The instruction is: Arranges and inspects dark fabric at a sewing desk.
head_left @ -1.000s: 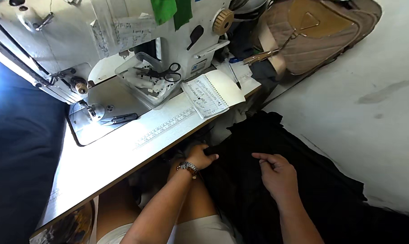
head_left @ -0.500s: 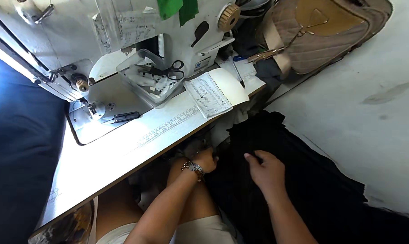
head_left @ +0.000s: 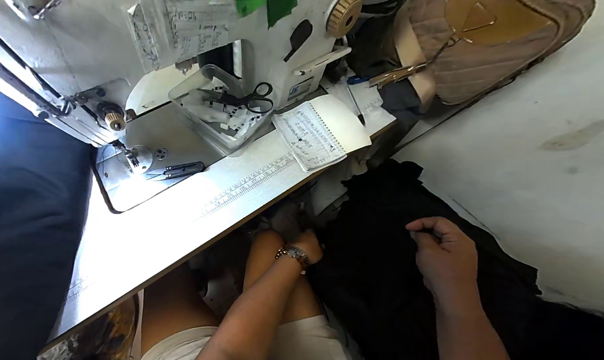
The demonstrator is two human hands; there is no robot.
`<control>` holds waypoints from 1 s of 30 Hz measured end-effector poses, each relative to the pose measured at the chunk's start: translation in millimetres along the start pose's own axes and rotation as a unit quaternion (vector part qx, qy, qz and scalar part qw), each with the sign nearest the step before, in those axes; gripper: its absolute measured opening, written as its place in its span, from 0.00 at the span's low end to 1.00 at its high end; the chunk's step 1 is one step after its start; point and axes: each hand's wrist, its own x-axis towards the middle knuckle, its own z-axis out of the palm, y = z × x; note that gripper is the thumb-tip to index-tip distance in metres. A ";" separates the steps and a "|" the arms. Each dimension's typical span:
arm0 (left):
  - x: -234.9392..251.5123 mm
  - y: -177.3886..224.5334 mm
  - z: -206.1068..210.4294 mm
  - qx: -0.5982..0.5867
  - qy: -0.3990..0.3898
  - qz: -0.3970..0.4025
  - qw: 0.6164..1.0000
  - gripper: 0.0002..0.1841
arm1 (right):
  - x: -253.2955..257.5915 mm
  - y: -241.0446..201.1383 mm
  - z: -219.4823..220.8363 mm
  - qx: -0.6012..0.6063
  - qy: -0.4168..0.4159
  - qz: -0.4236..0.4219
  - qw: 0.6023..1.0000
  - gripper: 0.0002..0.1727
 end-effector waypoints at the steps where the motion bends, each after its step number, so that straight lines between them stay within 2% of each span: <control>1: 6.8 1.8 5.2 0.024 -0.016 -0.008 1.000 0.28 | -1.0 0.8 1.6 0.002 -0.001 0.001 1.000 0.07; 3: 25.4 2.5 18.3 0.079 -0.064 -0.018 0.995 0.33 | -2.9 1.1 5.0 0.002 -0.007 0.008 1.000 0.07; 5: 32.3 0.4 29.4 0.061 -0.049 -0.012 0.997 0.30 | -2.8 0.3 7.7 -0.002 -0.008 0.007 1.000 0.07; 7: 16.0 3.2 22.9 -0.048 -0.031 0.013 0.998 0.30 | -3.8 -0.6 8.1 -0.007 -0.009 0.013 1.000 0.07; 10: -8.0 4.5 7.3 -0.212 0.009 0.030 0.977 0.29 | -5.9 0.3 6.5 0.006 -0.002 0.008 1.000 0.06; 11: -16.8 9.8 -5.7 -0.240 0.000 0.022 0.970 0.31 | -5.3 -0.6 5.2 0.013 -0.001 0.003 1.000 0.06; 12: -22.4 13.4 -14.4 -0.246 0.008 0.021 0.969 0.32 | -4.9 -3.1 2.9 0.021 -0.002 0.003 1.000 0.06; 14: -25.3 14.2 -24.7 -0.170 0.050 0.026 0.984 0.31 | -4.4 -8.6 -1.0 0.036 0.000 0.006 0.999 0.06; 16: -24.2 9.8 -30.4 -0.061 0.082 0.023 0.994 0.26 | -6.1 -1.6 -1.8 0.021 0.001 -0.006 1.000 0.08; 18: -23.0 5.4 -38.0 -0.006 0.089 0.014 0.996 0.20 | -8.1 7.3 1.7 -0.015 -0.007 -0.040 0.999 0.13; 21: -23.1 2.9 -43.1 -0.003 0.083 0.008 0.997 0.18 | -12.8 0.8 13.0 -0.045 -0.026 -0.068 0.996 0.17; 25: -22.1 1.6 -43.2 -0.015 0.114 0.027 0.993 0.18 | -17.7 -24.2 24.4 -0.079 -0.060 -0.069 0.993 0.18; 30: -27.2 10.3 -49.4 -0.135 0.114 0.063 0.982 0.16 | -23.8 -44.6 41.4 -0.103 -0.092 -0.056 0.989 0.14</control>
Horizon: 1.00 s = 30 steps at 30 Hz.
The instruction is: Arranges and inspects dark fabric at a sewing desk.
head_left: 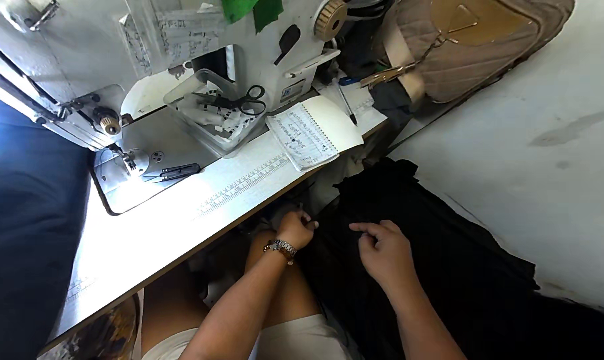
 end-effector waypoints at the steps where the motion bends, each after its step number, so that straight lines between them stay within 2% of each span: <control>1: -3.5 6.3 -1.3 -0.027 -0.001 -0.002 1.000 0.15 | -1.0 -4.5 4.7 0.001 -0.010 0.006 1.000 0.12; 2: -7.6 13.8 -1.6 -0.052 -0.001 -0.001 0.999 0.13 | -2.5 -8.7 10.7 0.001 -0.017 0.008 1.000 0.13; 4: -11.7 25.8 2.1 -0.083 0.000 0.014 0.996 0.12 | -4.9 -16.1 23.9 -0.032 -0.033 0.014 0.999 0.25; 5: -10.4 28.1 5.1 -0.084 -0.001 0.030 0.996 0.12 | -4.8 -17.8 29.5 -0.055 -0.039 0.015 0.998 0.27; 8: 7.6 12.0 11.7 -0.041 -0.029 0.094 0.994 0.14 | -0.2 -12.8 30.4 -0.056 -0.017 0.003 0.998 0.11; 10: 11.9 1.5 3.9 0.073 -0.086 0.059 0.992 0.21 | 2.6 -4.5 23.1 -0.028 0.006 0.001 1.000 0.10; 12: 10.2 -5.3 -1.6 0.209 -0.137 0.002 0.968 0.26 | 5.2 2.4 14.3 -0.004 0.017 0.009 1.000 0.10; 14: 6.3 -12.4 0.7 0.272 -0.149 -0.027 0.950 0.24 | 5.5 4.1 6.8 0.007 0.025 0.019 0.999 0.10; 16: 4.6 -16.6 3.0 0.281 -0.141 -0.031 0.949 0.22 | 4.2 0.2 2.6 0.013 0.032 0.028 0.999 0.08; 18: 4.9 -16.8 2.1 0.253 -0.128 -0.020 0.959 0.20 | 3.3 -0.1 2.8 0.013 0.045 -0.001 0.999 0.08; 19: 4.8 -16.5 0.5 0.224 -0.119 -0.010 0.967 0.21 | 3.1 0.5 3.8 0.009 0.044 -0.017 0.999 0.11; 22: 1.1 -19.4 -1.1 0.077 -0.064 0.063 0.993 0.19 | 3.4 -1.0 6.7 -0.009 0.004 -0.011 1.000 0.16; 23: -0.9 -19.1 0.9 0.024 -0.035 0.097 0.994 0.18 | 3.7 -2.5 7.7 -0.014 -0.016 -0.002 1.000 0.15; 25: -5.7 5.2 -3.9 -0.040 -0.052 0.093 0.993 0.21 | 3.5 -11.1 10.1 -0.012 -0.067 0.020 0.997 0.10; 27: -7.6 24.3 -2.4 -0.082 -0.043 0.097 0.991 0.24 | 1.6 -17.3 20.0 -0.017 -0.087 0.033 0.995 0.25; 28: -6.5 29.1 -0.1 -0.093 -0.042 0.105 0.989 0.24 | 0.8 -17.8 24.7 -0.030 -0.081 0.031 0.996 0.27; 30: -1.6 28.5 4.0 -0.114 -0.044 0.125 0.985 0.24 | 1.6 -14.1 26.2 -0.043 -0.056 0.025 0.997 0.16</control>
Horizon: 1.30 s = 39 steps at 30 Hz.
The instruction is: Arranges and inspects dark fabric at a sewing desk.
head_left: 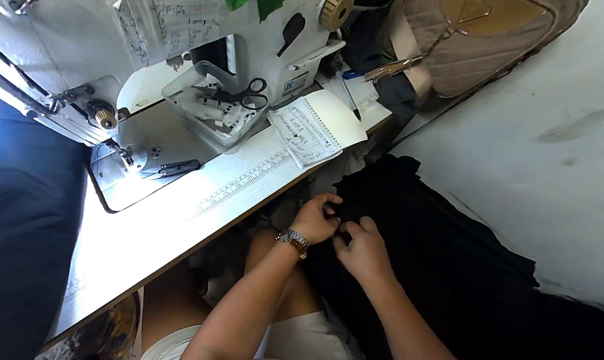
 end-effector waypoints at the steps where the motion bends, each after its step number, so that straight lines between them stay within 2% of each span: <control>1: 2.0 -4.1 -1.2 0.004 -0.003 0.005 1.000 0.23 | 1.3 3.5 -2.4 0.008 0.019 -0.004 1.000 0.11; 2: 3.0 -9.3 -4.3 0.031 -0.007 0.003 0.999 0.22 | 2.5 7.5 -6.1 0.019 0.034 -0.003 0.999 0.09; 4: 2.6 -27.2 -8.9 0.170 -0.044 -0.029 0.984 0.21 | 3.0 16.8 -15.3 0.041 0.057 0.003 0.998 0.09; 6: 2.3 -54.7 -4.6 0.316 -0.103 -0.058 0.941 0.23 | 4.0 26.4 -23.8 0.056 0.080 0.008 0.995 0.09; 8: 1.9 -88.7 7.5 0.407 -0.101 -0.044 0.907 0.28 | 7.4 41.5 -25.7 0.084 0.102 0.023 0.991 0.09; 10: 0.0 -101.3 13.3 0.433 -0.078 -0.022 0.898 0.32 | 15.1 75.0 -17.5 0.100 0.124 0.013 0.987 0.10; 13: -6.8 -89.6 11.1 0.446 -0.096 0.005 0.890 0.33 | 15.8 82.4 -21.4 0.097 0.134 -0.005 0.986 0.06; 16: -13.3 -76.3 8.1 0.459 -0.101 0.024 0.882 0.32 | 12.4 60.7 -36.2 0.080 0.118 -0.003 0.990 0.15; 18: -16.5 -73.3 7.0 0.460 -0.104 0.037 0.881 0.31 | 11.1 66.8 -36.3 0.058 0.140 -0.031 0.988 0.17; 20: -23.7 -59.6 2.9 0.462 -0.123 0.030 0.878 0.24 | 3.7 28.4 -55.2 0.073 0.123 0.025 0.989 0.16; 21: -29.4 -44.1 -1.4 0.465 -0.146 0.003 0.873 0.20 | 1.0 15.6 -62.0 0.072 0.118 0.041 0.990 0.16; 22: -31.5 -37.7 -3.5 0.467 -0.154 -0.011 0.871 0.17 | -1.0 23.0 -59.9 0.050 0.137 0.006 0.989 0.17; 23: -30.0 -44.2 -2.8 0.460 -0.134 0.005 0.878 0.15 | 0.6 46.6 -50.0 0.013 0.178 -0.057 0.982 0.18; 24: -25.8 -58.4 0.1 0.443 -0.093 0.048 0.890 0.13 | 0.1 54.9 -47.4 0.005 0.177 -0.070 0.982 0.18; 26: -23.3 -67.1 2.7 0.371 -0.021 0.148 0.917 0.09 | -3.8 50.5 -44.8 0.002 0.134 -0.057 0.989 0.15; 27: -24.8 -59.2 2.6 0.324 0.001 0.188 0.927 0.08 | -7.1 44.0 -41.1 0.000 0.100 -0.056 0.993 0.13; 30: -17.2 -29.9 6.0 0.239 -0.010 0.232 0.943 0.08 | -14.5 18.4 -19.0 -0.021 0.003 -0.024 0.999 0.27; 31: -10.7 -28.7 10.1 0.234 -0.013 0.245 0.941 0.08 | -14.1 13.6 -11.6 -0.037 0.002 -0.022 0.999 0.25; 33: -3.5 -28.9 15.0 0.210 -0.009 0.260 0.942 0.07 | -11.7 11.3 -9.0 -0.047 0.031 -0.034 0.998 0.14; 35: -2.6 -28.8 13.7 0.189 -0.006 0.231 0.954 0.09 | -7.3 18.7 -16.7 -0.025 0.061 -0.047 0.997 0.06; 37: -3.9 -28.2 8.9 0.250 -0.029 0.116 0.961 0.20 | -4.7 35.9 -27.4 0.004 0.087 -0.039 0.995 0.06; 39: -2.2 -37.7 6.2 0.336 -0.066 0.000 0.939 0.32 | -0.7 56.5 -42.5 0.026 0.104 -0.012 0.994 0.09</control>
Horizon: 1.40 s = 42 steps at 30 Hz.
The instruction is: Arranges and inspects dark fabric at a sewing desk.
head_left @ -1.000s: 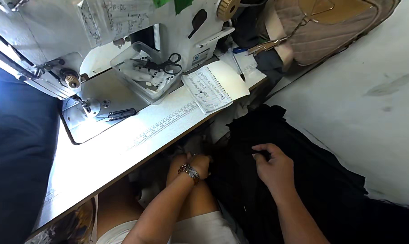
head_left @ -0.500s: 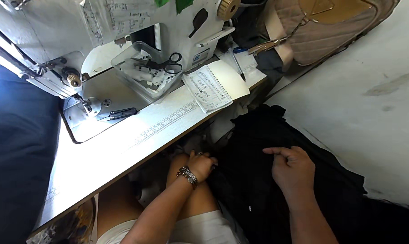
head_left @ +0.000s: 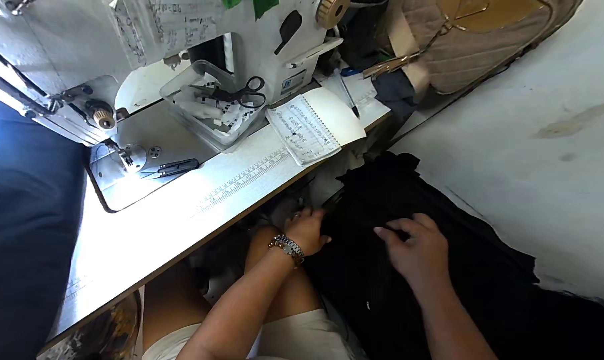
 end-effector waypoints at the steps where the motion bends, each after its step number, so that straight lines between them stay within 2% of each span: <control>1: 1.1 -9.4 11.2 0.043 -0.007 -0.020 0.999 0.32 | 2.7 8.1 -6.9 0.004 0.011 0.004 1.000 0.09; 3: 1.5 -26.4 38.2 0.125 0.007 -0.023 0.992 0.26 | 6.0 24.9 -15.1 0.003 0.026 0.007 1.000 0.11; 5: -1.9 -19.3 40.9 0.160 -0.048 -0.060 0.984 0.22 | 6.4 33.3 -17.7 0.003 0.041 0.008 0.999 0.11; 7: -4.6 -0.3 28.6 0.172 -0.120 -0.120 0.970 0.24 | 5.1 26.4 -18.2 0.003 0.046 0.009 0.999 0.11; 8: -4.5 -7.4 34.1 0.153 -0.083 -0.098 0.980 0.24 | 4.5 22.1 -17.2 0.002 0.047 0.009 0.999 0.10; 10: -6.2 -15.2 37.1 0.082 -0.010 -0.067 0.994 0.21 | 2.5 13.0 -14.9 0.007 0.042 0.004 0.999 0.10; 12: -10.7 -7.1 22.8 -0.054 0.023 -0.058 0.997 0.15 | 0.2 6.8 -10.9 0.014 0.029 -0.007 0.999 0.10; 15: -11.0 21.0 -4.4 -0.286 0.017 -0.086 0.954 0.14 | -5.7 -5.8 -0.8 0.018 0.007 -0.014 1.000 0.09; 18: -4.9 50.5 -4.2 -0.390 0.045 -0.096 0.915 0.11 | -13.1 -19.5 5.3 0.029 -0.014 -0.052 0.998 0.13; 19: 1.4 54.3 1.5 -0.402 0.050 -0.092 0.910 0.10 | -14.1 -20.3 3.8 0.030 -0.038 -0.050 0.998 0.17; 21: 10.4 59.6 10.9 -0.398 0.058 -0.068 0.913 0.10 | -13.4 -10.4 1.5 0.000 -0.083 -0.016 0.996 0.36; 22: 13.1 61.3 12.6 -0.378 0.061 -0.040 0.923 0.11 | -12.0 -1.8 2.6 -0.014 -0.090 -0.006 0.996 0.38; 25: 18.1 57.9 11.4 -0.262 0.066 0.121 0.955 0.10 | -11.9 12.9 -3.6 0.046 -0.052 -0.014 0.997 0.13; 26: 22.1 53.9 10.9 -0.212 0.078 0.181 0.957 0.16 | -9.8 16.2 -10.1 0.087 -0.055 0.000 0.995 0.09; 27: 26.1 50.8 8.6 -0.165 0.076 0.225 0.957 0.28 | -6.7 19.9 -17.8 0.135 -0.066 0.020 0.989 0.09; 29: 32.7 55.7 -1.9 -0.064 0.062 0.266 0.960 0.55 | 2.1 27.6 -32.2 0.238 -0.087 0.048 0.966 0.14; 30: 33.6 65.9 -9.1 -0.037 0.042 0.274 0.960 0.64 | 6.4 28.9 -39.1 0.273 -0.093 0.044 0.957 0.17; 32: 36.7 94.4 -21.6 -0.049 -0.024 0.276 0.959 0.73 | 15.4 20.5 -58.2 0.313 -0.109 0.060 0.941 0.20; 33: 44.5 105.3 -21.4 -0.068 -0.051 0.275 0.958 0.75 | 21.2 24.4 -66.0 0.331 -0.124 0.064 0.933 0.22; 36: 69.4 126.3 -10.8 -0.115 -0.075 0.257 0.957 0.64 | 33.9 41.1 -79.1 0.353 -0.134 0.077 0.923 0.28; 37: 71.8 134.5 -11.5 -0.107 -0.083 0.234 0.963 0.58 | 36.0 37.2 -83.4 0.344 -0.122 0.109 0.925 0.31; 39: 73.4 150.1 -14.1 -0.052 -0.080 0.173 0.980 0.43 | 39.0 11.3 -94.7 0.302 -0.086 0.227 0.922 0.35; 40: 75.6 155.0 -13.5 -0.026 -0.077 0.143 0.986 0.39 | 36.9 11.6 -95.3 0.277 -0.073 0.256 0.923 0.39; 42: 83.6 155.4 -9.2 -0.009 -0.070 0.088 0.994 0.37 | 7.7 54.4 -92.1 0.226 -0.080 0.198 0.950 0.55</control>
